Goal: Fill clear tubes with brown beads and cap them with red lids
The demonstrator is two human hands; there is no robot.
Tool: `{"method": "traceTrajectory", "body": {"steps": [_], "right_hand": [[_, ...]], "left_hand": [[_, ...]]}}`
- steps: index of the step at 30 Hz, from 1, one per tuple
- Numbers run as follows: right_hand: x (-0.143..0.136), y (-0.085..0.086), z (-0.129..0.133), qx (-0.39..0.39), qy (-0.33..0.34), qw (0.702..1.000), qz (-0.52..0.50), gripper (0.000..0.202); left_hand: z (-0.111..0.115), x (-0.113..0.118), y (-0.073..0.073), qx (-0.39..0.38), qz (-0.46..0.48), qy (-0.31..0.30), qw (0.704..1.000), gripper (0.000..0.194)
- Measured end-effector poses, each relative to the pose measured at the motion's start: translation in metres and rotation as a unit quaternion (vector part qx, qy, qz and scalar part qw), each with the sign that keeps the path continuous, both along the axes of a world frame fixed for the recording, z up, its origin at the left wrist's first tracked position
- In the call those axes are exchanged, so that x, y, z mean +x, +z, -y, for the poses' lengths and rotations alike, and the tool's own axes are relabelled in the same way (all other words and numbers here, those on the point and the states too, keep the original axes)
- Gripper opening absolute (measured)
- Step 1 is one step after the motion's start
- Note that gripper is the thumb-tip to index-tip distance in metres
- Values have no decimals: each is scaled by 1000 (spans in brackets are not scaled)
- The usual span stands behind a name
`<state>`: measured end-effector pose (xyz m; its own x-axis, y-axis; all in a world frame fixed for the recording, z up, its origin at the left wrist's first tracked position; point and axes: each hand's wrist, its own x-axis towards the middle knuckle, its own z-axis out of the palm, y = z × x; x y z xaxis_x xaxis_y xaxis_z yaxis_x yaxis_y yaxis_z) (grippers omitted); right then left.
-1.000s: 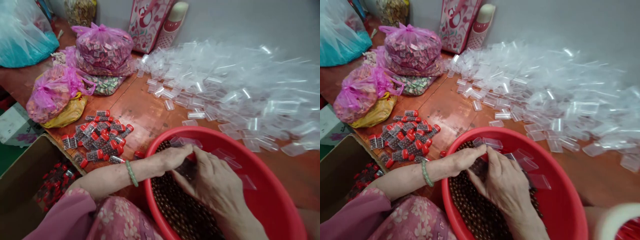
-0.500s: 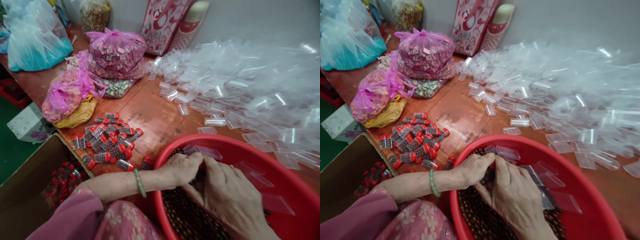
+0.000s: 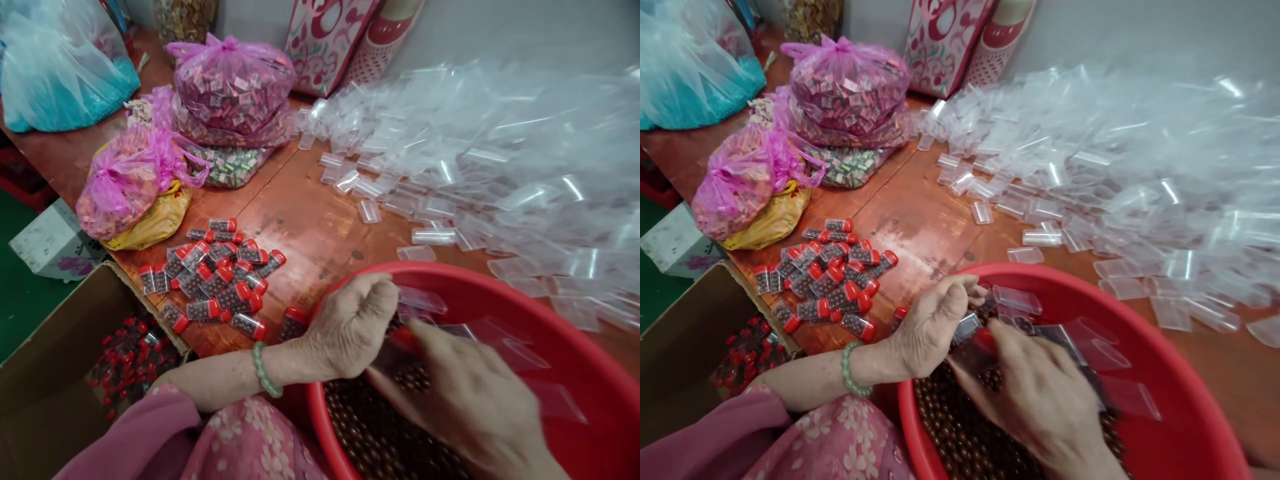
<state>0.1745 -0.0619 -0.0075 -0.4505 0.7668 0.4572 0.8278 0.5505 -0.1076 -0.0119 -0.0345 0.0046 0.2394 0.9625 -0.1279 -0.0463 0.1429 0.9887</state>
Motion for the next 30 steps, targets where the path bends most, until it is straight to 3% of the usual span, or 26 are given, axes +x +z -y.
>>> {"method": "traceTrajectory", "body": {"steps": [2, 4, 8, 11, 14, 16, 19, 22, 25, 27, 30], "right_hand": [[-4, -15, -16, 38, 19, 999, -8, 29], [-9, -21, -25, 65, 35, 997, -13, 37], [-24, -9, -21, 98, 84, 992, 16, 79], [-34, 4, -16, 120, 49, 991, 30, 84], [-33, 12, -19, 27, 62, 998, 14, 87], [-26, 14, -23, -33, 8, 999, -28, 82], [-13, 11, -26, -121, -74, 989, -42, 45], [-7, 0, -25, -246, -64, 967, 14, 25], [-11, -12, -24, -291, -35, 956, 35, 30], [-16, -18, -24, -296, 2, 953, 56, 35], [-24, -22, -25, -294, 41, 946, 127, 40]], "left_hand": [[1, -1, 0, 24, 0, 6, 1000, 53], [0, -3, 2, 33, 1, 2, 999, 49], [-1, -6, 2, 41, 30, -62, 997, 49], [-3, -7, 0, 52, 13, -124, 991, 37], [-5, -11, 1, 46, 6, -100, 994, 24], [-10, -19, 2, 11, 46, -68, 997, 21], [-19, -39, -2, -56, 115, -23, 991, 26], [-29, -64, -15, -73, 124, 39, 989, 37], [-36, -86, -35, -57, 53, 96, 992, 37], [-39, -98, -47, -26, -54, 132, 989, 33], [-42, -110, -58, 53, -277, 172, 944, 35]]}}
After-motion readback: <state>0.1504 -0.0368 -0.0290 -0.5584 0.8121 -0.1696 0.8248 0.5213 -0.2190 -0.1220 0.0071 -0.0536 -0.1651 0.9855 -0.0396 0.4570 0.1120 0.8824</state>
